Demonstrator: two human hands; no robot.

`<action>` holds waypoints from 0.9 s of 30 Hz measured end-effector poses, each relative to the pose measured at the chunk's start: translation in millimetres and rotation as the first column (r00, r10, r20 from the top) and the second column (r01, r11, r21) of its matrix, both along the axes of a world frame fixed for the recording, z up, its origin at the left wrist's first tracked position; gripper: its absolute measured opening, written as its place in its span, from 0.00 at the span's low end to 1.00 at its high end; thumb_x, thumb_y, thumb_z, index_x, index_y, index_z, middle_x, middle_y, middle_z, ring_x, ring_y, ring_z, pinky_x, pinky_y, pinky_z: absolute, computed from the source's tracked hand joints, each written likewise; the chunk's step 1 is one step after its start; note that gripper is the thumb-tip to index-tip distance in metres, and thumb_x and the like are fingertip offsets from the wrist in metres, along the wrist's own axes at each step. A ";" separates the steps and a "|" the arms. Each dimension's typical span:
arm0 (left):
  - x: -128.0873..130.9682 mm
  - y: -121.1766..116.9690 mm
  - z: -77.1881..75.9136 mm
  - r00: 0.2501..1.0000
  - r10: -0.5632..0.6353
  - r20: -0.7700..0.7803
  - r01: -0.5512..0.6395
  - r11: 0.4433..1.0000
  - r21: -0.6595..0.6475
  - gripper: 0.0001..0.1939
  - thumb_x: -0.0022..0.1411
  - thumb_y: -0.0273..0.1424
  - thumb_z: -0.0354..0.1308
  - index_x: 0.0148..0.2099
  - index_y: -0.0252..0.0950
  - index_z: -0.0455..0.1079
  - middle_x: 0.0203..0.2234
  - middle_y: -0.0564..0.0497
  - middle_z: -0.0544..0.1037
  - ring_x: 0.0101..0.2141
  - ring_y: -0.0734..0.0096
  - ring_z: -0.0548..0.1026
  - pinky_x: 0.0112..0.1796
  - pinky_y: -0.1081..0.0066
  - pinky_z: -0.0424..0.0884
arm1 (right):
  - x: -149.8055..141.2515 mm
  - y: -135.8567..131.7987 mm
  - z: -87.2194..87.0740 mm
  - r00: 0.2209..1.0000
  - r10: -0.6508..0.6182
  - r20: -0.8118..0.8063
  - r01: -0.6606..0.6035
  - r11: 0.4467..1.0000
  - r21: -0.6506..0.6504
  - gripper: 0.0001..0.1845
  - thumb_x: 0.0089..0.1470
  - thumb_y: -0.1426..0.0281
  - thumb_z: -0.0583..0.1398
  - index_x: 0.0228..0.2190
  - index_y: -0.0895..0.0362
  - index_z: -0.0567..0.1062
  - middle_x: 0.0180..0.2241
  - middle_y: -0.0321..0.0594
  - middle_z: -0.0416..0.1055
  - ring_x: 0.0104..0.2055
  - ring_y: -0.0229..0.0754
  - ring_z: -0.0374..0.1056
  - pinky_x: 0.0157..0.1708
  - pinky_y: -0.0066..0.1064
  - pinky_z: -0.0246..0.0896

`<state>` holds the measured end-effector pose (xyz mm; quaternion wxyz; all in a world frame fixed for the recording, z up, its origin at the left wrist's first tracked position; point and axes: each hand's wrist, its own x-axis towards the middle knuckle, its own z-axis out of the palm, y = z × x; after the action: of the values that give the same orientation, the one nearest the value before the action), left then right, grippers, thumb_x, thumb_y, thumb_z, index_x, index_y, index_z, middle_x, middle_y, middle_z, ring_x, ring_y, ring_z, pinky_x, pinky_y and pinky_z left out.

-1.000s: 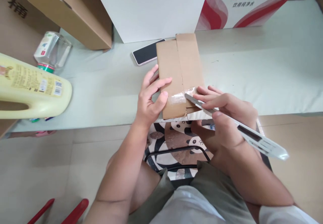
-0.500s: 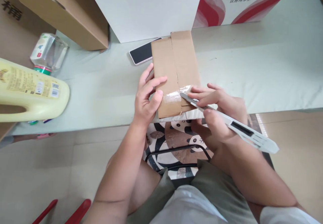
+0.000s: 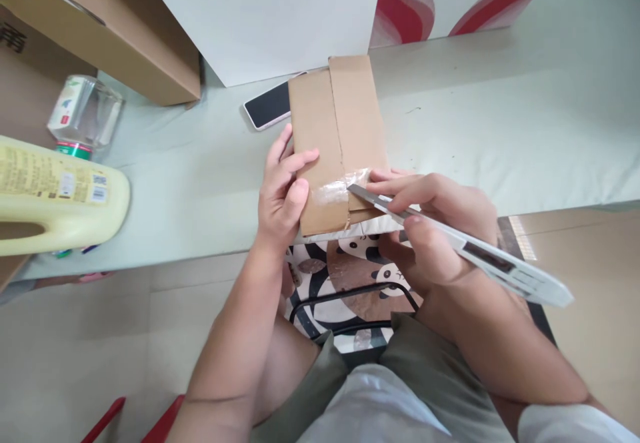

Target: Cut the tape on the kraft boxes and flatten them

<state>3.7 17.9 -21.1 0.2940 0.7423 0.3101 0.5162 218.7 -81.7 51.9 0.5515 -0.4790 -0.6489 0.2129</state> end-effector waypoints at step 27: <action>7.2 -1.2 6.4 0.998 0.021 0.052 -0.015 0.993 -0.114 0.25 0.68 0.57 0.51 0.55 0.50 0.75 0.68 0.52 0.66 0.73 0.49 0.57 0.72 0.46 0.55 | 4.2 10.8 -11.7 0.914 0.073 -0.400 -0.165 0.966 -0.200 0.11 0.60 0.58 0.60 0.31 0.52 0.74 0.40 0.39 0.84 0.55 0.53 0.79 0.61 0.54 0.71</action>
<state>11.0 16.7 -14.7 0.3394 0.7076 0.3377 0.5197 222.9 -70.9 40.3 0.5962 -0.4469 -0.5256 0.4105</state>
